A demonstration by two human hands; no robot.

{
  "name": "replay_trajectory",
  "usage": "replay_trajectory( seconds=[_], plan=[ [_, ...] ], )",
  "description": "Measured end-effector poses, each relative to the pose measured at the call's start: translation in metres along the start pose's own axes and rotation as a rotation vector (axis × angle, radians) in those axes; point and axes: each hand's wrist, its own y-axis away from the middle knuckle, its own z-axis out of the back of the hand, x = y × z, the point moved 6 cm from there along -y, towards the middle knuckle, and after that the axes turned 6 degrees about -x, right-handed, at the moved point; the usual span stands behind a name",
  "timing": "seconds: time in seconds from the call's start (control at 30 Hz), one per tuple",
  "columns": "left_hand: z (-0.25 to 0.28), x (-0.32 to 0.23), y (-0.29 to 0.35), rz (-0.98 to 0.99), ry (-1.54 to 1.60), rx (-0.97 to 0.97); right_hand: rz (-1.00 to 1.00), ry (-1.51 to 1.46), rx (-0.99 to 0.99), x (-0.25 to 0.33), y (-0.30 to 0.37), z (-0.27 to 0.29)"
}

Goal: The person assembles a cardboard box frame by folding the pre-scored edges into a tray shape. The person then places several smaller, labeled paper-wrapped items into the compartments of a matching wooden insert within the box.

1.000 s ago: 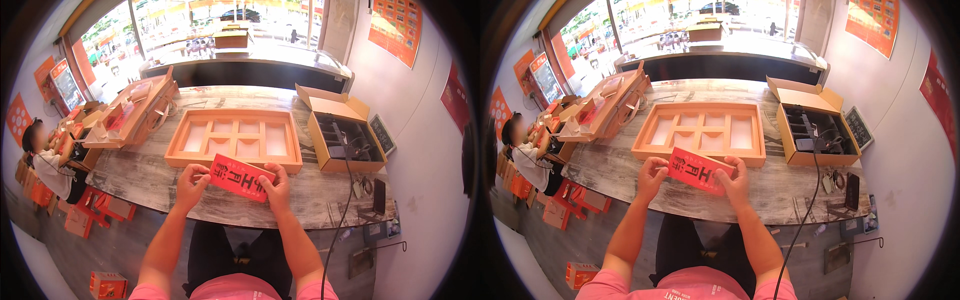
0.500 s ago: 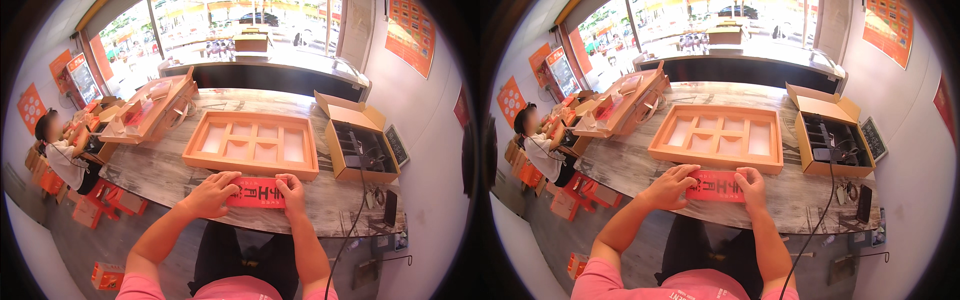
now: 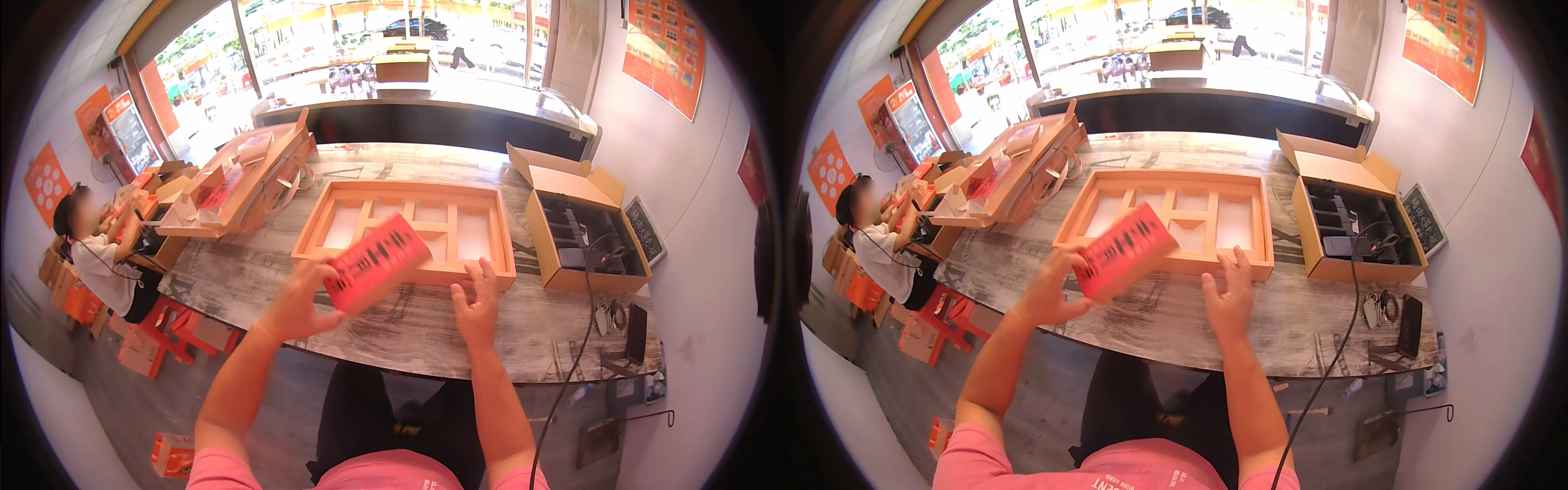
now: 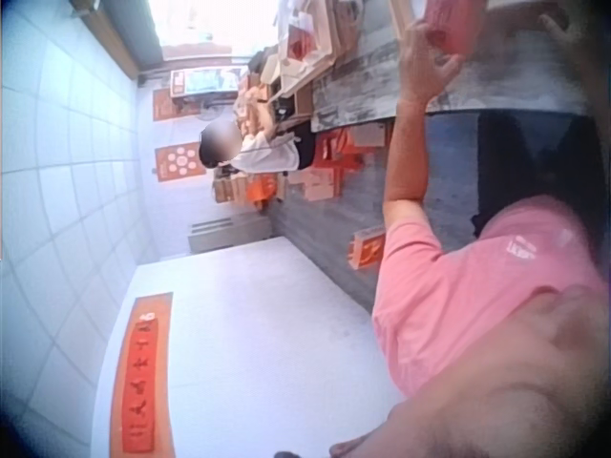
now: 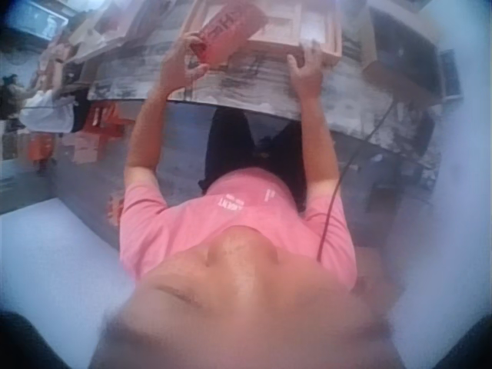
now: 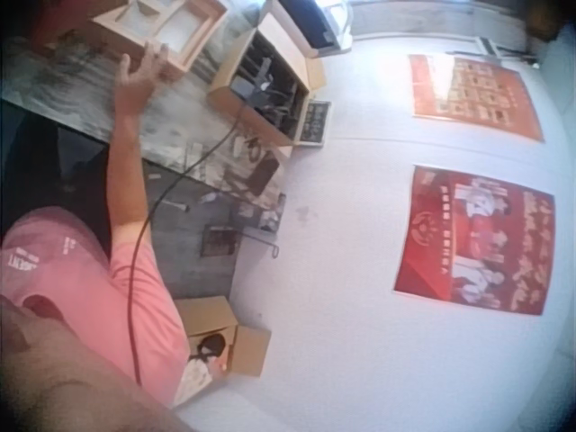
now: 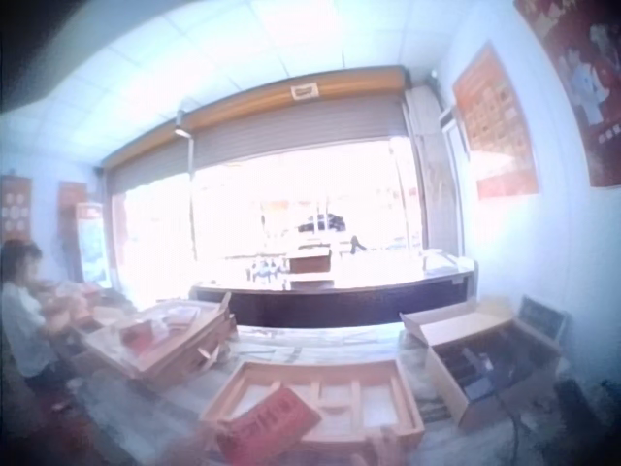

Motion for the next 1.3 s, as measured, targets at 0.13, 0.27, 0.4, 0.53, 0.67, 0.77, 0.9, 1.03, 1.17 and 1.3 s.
replay_trajectory(
  seconds=[0.13,0.27,0.4,0.53,0.67,0.77,0.9,1.03,1.17,1.3],
  plan=[
    [0.022,0.039,-0.015,0.213,-0.004,-0.132,0.161,0.312,0.099,0.003,0.003,-0.012],
    [0.019,0.085,-0.037,0.292,-0.256,-0.147,0.137,0.299,0.134,0.005,0.002,-0.013],
    [0.001,0.113,-0.051,0.416,-0.443,-0.077,0.155,0.296,0.138,0.009,0.002,-0.011],
    [-0.019,0.13,-0.058,0.47,-0.444,-0.005,0.195,0.328,0.132,0.009,0.003,-0.01],
    [-0.035,0.128,-0.067,0.483,-0.482,0.029,0.193,0.302,0.129,0.011,0.003,-0.008],
    [-0.044,0.143,-0.068,0.48,-0.477,0.002,0.194,0.285,0.139,0.015,0.004,-0.009],
    [-0.053,0.156,-0.067,0.467,-0.419,-0.126,0.233,0.278,0.132,0.021,0.003,-0.009],
    [-0.062,0.166,-0.064,0.471,-0.408,-0.171,0.241,0.292,0.145,0.02,0.004,-0.009],
    [-0.065,0.161,-0.065,0.503,-0.363,-0.184,0.179,0.27,0.154,0.015,0.005,-0.008],
    [-0.062,0.161,-0.061,0.525,-0.362,-0.193,0.178,0.254,0.164,0.015,0.005,-0.01]
  ],
)
